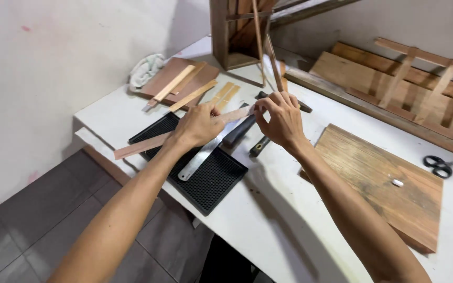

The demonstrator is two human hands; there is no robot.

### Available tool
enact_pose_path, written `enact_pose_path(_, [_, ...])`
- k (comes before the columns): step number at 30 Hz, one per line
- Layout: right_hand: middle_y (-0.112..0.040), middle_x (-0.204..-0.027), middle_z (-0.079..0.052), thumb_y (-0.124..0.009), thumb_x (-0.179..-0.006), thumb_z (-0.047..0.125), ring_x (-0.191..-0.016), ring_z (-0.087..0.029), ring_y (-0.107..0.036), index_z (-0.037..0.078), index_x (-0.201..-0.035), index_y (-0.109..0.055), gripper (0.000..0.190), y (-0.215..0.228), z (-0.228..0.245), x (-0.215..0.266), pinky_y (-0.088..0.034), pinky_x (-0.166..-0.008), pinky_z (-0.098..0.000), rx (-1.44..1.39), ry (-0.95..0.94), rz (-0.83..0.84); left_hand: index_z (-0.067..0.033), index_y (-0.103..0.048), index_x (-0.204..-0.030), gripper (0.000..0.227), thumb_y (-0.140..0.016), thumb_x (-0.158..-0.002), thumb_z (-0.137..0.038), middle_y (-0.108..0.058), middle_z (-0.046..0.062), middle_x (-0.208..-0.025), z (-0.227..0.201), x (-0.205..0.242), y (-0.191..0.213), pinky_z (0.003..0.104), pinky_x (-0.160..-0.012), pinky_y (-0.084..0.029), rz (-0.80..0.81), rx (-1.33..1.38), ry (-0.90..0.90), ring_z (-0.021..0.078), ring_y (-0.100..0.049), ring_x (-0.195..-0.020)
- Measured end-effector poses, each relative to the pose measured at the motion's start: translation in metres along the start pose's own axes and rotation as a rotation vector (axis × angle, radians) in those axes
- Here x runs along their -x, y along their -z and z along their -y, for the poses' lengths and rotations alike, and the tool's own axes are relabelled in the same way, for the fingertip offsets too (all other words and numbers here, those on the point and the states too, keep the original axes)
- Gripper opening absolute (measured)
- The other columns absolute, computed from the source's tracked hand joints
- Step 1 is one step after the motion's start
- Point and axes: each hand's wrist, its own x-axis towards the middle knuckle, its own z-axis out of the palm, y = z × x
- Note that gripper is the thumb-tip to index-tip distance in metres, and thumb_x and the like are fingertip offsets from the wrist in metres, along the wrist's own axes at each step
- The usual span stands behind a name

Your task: The recorder is measuring, marking, and checking wooden strips on a workbench for a furniture project.

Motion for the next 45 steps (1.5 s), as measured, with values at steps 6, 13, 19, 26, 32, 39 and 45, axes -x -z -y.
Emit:
enact_pose_path(6, [-0.067, -0.1, -0.007, -0.071, -0.09, 0.016, -0.098, -0.024, -0.061, 0.011, -0.099, -0.075, 0.011, -0.047, 0.024, 0.016, -0.045, -0.099, -0.0409, -0.087, 0.061, 0.101, 0.0015, -0.074, -0.104, 0.033, -0.078, -0.078, -0.019, -0.076, 0.025, -0.096, 0.062, 0.027, -0.027, 0.045, -0.088, -0.059, -0.067, -0.02, -0.08, 0.0367, -0.074, -0.093])
enact_pose_path(13, [-0.068, -0.117, -0.008, -0.069, -0.083, 0.016, -0.114, -0.028, -0.062, 0.01, -0.116, -0.074, 0.034, -0.082, 0.012, 0.001, -0.039, -0.11, -0.0436, -0.102, 0.083, 0.249, -0.0013, -0.072, -0.115, 0.036, -0.077, -0.084, -0.019, -0.074, 0.022, -0.109, 0.072, 0.014, -0.034, 0.042, -0.085, -0.06, -0.085, -0.003, 0.073, 0.034, -0.075, -0.094])
enact_pose_path(19, [-0.05, -0.152, -0.011, -0.054, -0.092, 0.026, -0.128, -0.022, -0.057, 0.017, -0.149, -0.05, 0.058, -0.134, -0.029, -0.027, -0.027, -0.121, -0.0551, 0.008, 0.004, 0.696, 0.0026, -0.072, -0.115, 0.039, -0.081, -0.084, -0.019, -0.068, 0.026, -0.112, 0.097, -0.047, -0.053, 0.041, -0.084, -0.058, -0.144, -0.047, 0.079, 0.0336, -0.068, -0.102])
enact_pose_path(26, [-0.019, -0.169, -0.008, -0.04, -0.096, 0.028, -0.15, -0.027, -0.032, 0.017, -0.162, -0.022, 0.069, -0.194, -0.07, -0.045, -0.014, -0.123, -0.0631, -0.063, -0.045, 0.849, 0.0001, -0.071, -0.118, 0.035, -0.076, -0.085, -0.009, -0.068, 0.02, -0.11, 0.119, -0.103, -0.085, 0.037, -0.082, -0.057, -0.165, 0.035, 0.12, 0.0299, -0.067, -0.097])
enact_pose_path(32, [-0.017, -0.169, -0.007, -0.04, -0.095, 0.038, -0.153, -0.028, -0.027, 0.018, -0.162, -0.02, 0.073, -0.217, -0.075, -0.041, -0.015, -0.123, -0.0613, -0.029, -0.094, 0.936, 0.0014, -0.075, -0.108, 0.019, -0.071, -0.091, -0.007, -0.068, 0.02, -0.107, 0.139, -0.112, -0.11, 0.036, -0.085, -0.058, -0.138, -0.058, 0.058, 0.0295, -0.065, -0.099])
enact_pose_path(39, [-0.013, -0.17, -0.004, -0.042, -0.093, 0.052, -0.153, -0.028, -0.023, 0.02, -0.162, -0.015, 0.081, -0.211, -0.057, -0.047, -0.016, -0.124, -0.0576, 0.058, -0.179, 1.01, 0.0041, -0.07, -0.108, 0.022, -0.07, -0.092, -0.01, -0.065, 0.024, -0.103, 0.146, -0.11, -0.117, 0.039, -0.084, -0.058, -0.2, -0.323, -0.166, 0.034, -0.062, -0.101])
enact_pose_path(45, [-0.014, -0.17, -0.007, -0.032, -0.1, 0.057, -0.155, -0.028, -0.021, 0.02, -0.162, -0.017, 0.074, -0.218, -0.058, -0.045, -0.013, -0.125, -0.0583, -0.02, -0.246, 1.004, 0.001, -0.07, -0.11, 0.018, -0.065, -0.093, -0.006, -0.065, 0.02, -0.106, 0.146, -0.11, -0.112, 0.039, -0.084, -0.058, -0.203, -0.498, -0.249, 0.0313, -0.064, -0.101])
